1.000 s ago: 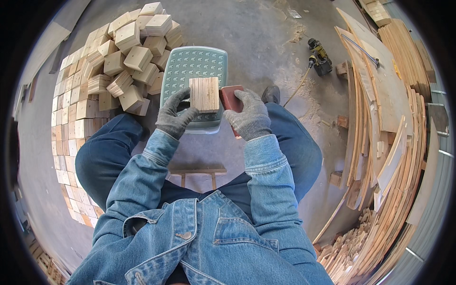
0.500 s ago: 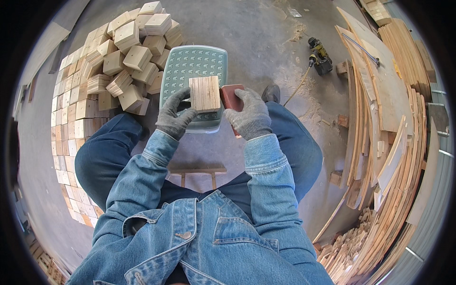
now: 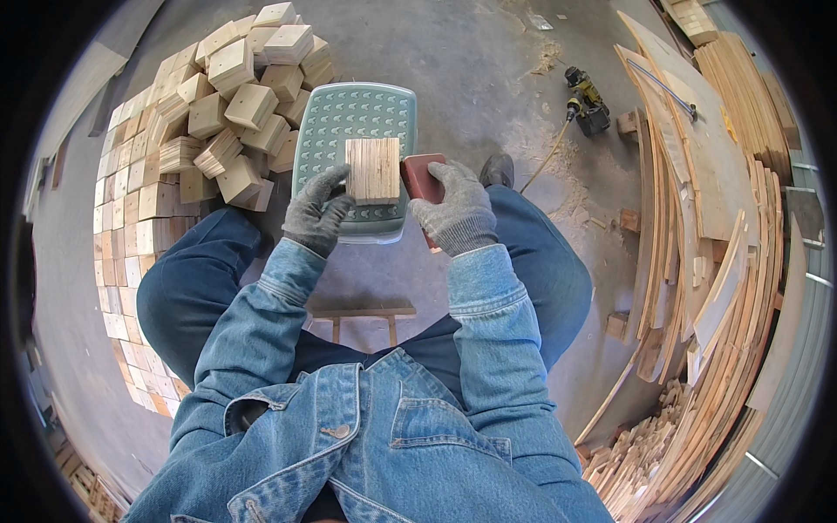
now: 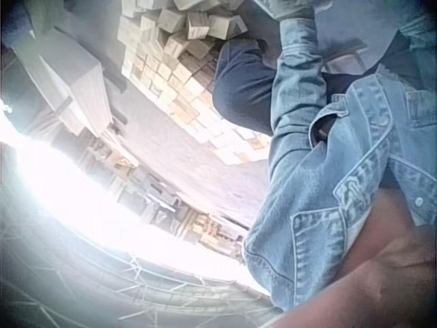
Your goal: The person sits on a small stool and sands small wooden blocks with a sanding block. They repeatedly pick up blocks from a pile, sand them, and place them back down.
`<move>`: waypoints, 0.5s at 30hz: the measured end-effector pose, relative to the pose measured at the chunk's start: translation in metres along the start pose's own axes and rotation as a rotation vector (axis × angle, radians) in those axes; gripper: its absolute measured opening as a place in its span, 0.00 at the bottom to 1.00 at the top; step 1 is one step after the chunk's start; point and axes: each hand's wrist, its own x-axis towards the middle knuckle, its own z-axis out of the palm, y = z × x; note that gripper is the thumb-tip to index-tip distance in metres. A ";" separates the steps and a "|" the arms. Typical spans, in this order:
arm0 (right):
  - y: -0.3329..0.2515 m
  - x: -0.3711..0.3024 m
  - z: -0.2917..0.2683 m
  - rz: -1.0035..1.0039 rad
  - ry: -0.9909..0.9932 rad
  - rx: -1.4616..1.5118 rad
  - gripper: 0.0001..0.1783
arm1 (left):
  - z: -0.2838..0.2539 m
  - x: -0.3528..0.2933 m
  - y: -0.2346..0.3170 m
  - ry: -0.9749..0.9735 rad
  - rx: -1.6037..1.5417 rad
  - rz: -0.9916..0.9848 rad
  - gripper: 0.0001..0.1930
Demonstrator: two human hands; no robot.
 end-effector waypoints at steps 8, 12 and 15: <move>0.004 0.000 0.002 -0.004 -0.002 0.012 0.41 | -0.002 0.003 0.015 0.002 0.007 -0.099 0.18; 0.004 0.001 0.003 -0.013 0.000 -0.007 0.41 | -0.003 0.005 0.011 0.080 0.164 0.138 0.13; 0.003 0.002 0.003 -0.009 -0.003 -0.013 0.41 | -0.003 0.007 0.011 0.085 0.209 0.187 0.10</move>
